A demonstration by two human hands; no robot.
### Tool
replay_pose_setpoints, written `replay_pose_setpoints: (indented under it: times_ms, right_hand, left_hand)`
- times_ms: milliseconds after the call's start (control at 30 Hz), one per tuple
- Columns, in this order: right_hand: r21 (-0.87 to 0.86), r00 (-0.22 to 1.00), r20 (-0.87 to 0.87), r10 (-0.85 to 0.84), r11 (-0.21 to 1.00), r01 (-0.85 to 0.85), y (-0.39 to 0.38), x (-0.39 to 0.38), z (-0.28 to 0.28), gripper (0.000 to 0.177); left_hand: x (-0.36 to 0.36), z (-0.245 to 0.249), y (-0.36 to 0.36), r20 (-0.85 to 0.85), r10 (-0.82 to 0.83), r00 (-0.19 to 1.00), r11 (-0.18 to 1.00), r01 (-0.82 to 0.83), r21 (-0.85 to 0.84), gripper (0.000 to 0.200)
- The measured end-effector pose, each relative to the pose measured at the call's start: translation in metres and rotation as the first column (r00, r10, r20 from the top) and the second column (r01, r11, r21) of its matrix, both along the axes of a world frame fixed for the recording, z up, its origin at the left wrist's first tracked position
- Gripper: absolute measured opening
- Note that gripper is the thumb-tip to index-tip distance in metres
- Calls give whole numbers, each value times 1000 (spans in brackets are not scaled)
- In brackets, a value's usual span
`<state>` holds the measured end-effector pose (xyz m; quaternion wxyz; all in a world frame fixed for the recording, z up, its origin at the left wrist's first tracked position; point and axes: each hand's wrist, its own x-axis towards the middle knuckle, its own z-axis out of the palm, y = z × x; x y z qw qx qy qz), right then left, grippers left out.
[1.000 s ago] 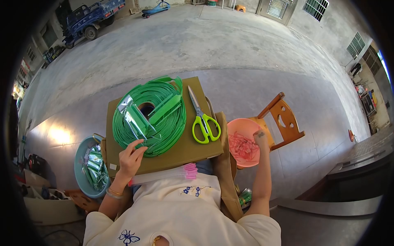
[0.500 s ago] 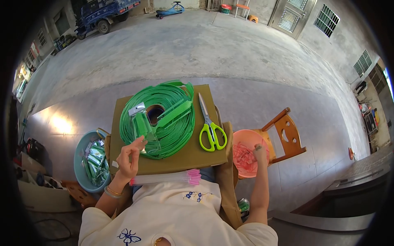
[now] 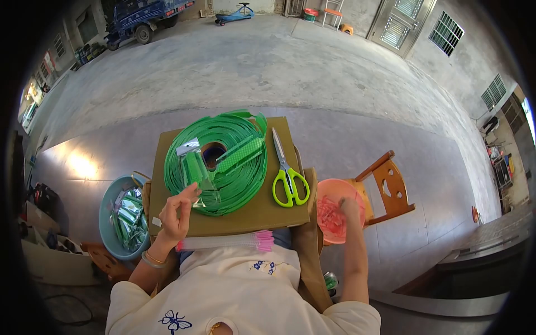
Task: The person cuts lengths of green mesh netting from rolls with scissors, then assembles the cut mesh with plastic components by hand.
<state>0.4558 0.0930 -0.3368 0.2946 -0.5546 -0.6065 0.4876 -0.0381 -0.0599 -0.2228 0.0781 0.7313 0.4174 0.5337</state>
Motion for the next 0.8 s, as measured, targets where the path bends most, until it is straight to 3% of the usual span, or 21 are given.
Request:
replay_pose_setpoints:
  times_ms: [33,100,133,200,267,300,367,467,533,600,667,700,733,800]
  right_hand:
    - [13,975,223,7,1000,-10,5,-6,-22,22]
    - [21,778,628,8,999,-28,7,-11,-46,22]
    - [-73,895,440,-74,990,118,1,-10,-22,25]
    - [-174,959,207,-194,957,231,-7,-37,58,26]
    - [-89,980,42,-194,976,197,-8,-40,111,25]
    - [-65,975,-154,-159,986,151,-9,-35,125,25]
    - [1,854,-515,-72,996,84,-12,-16,139,24]
    - [23,407,-912,54,996,-82,-9,-7,102,23]
    - [-127,718,-690,-89,992,0,-13,-15,68,24]
    - [-212,915,-354,-191,970,121,-11,-33,34,25]
    - [-251,963,29,-266,931,265,-9,-55,5,27]
    - [-252,928,228,-294,903,348,-9,-56,-5,29]
    - [-110,929,218,-298,939,327,-3,-44,-7,26]
    - [-7,949,53,-312,950,313,6,-28,19,26]
  left_hand:
    - [-3,1,0,18,-13,1000,1000,13,-20,5]
    - [-5,-4,-5,60,-43,997,996,48,-78,8]
    - [-5,-6,-8,68,-51,996,995,57,-87,8]
    - [-5,-6,-3,87,-69,994,994,76,-76,9]
    - [-5,-8,-3,100,-77,992,995,83,-55,10]
    - [-6,-9,-4,107,-80,991,995,85,-45,10]
    - [-6,-10,-4,136,-81,987,996,87,-36,7]
    - [-4,-10,-3,159,-84,984,996,88,-20,5]
    - [-5,-9,-5,124,-86,988,995,92,-39,6]
    - [-8,-6,-6,49,-80,996,994,83,-68,10]
    - [-12,-4,-5,55,-68,996,997,70,-43,10]
    - [-11,-6,-6,61,-71,996,997,73,-39,10]
    - [-10,-7,-9,68,-62,996,996,66,-56,10]
    - [-8,-7,-4,79,-61,995,995,67,-72,10]
